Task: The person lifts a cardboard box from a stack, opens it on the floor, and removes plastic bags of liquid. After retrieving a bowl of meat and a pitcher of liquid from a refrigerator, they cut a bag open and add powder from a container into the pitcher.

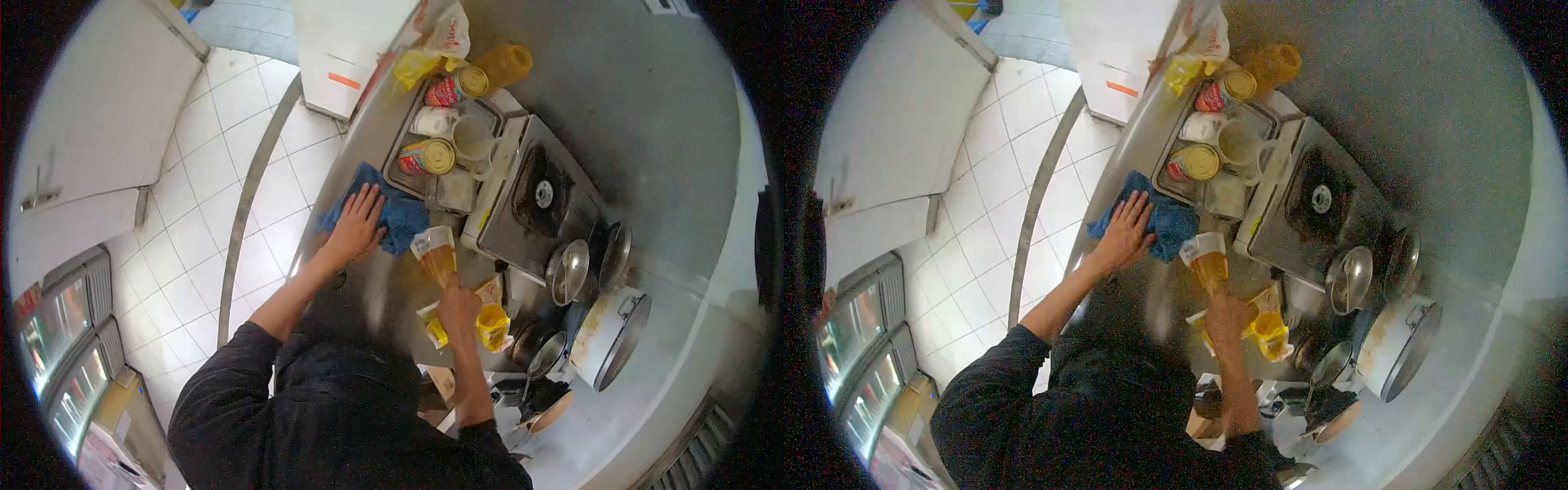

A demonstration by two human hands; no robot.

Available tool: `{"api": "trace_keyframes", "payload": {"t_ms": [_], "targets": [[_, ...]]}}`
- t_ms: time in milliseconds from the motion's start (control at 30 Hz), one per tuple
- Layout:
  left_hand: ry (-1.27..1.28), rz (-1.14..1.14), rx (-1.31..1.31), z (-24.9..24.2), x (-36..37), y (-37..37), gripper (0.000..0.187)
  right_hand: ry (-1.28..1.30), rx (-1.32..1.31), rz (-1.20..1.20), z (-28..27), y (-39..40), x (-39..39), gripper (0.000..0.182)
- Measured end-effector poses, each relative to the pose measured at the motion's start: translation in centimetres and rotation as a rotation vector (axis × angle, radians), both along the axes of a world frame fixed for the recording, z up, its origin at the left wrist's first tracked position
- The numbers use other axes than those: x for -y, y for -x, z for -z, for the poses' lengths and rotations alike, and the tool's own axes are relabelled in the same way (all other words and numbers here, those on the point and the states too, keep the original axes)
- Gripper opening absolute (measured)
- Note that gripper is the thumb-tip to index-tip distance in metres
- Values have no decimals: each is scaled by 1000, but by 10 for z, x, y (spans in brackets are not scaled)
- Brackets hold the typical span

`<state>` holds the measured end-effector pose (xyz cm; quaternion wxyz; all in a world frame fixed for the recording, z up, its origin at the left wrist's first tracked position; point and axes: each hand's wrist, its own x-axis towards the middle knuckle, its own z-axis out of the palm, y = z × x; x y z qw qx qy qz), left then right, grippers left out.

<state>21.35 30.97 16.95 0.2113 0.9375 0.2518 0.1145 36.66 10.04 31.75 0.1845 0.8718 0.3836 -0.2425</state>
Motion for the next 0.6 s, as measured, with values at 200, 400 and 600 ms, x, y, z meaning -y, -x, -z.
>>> {"api": "trace_keyframes", "payload": {"t_ms": [200, 400, 600], "targets": [[624, 379, 289, -156, -23, 19, 135, 164, -232, -384, -139, -8, -77, 28], [475, 350, 305, -223, -14, 25, 116, 134, -305, -734, -215, -8, -178, 35], [474, -32, 561, -157, -108, -16, 91, 110, 4, -1083, -190, 8, -312, 20]]}}
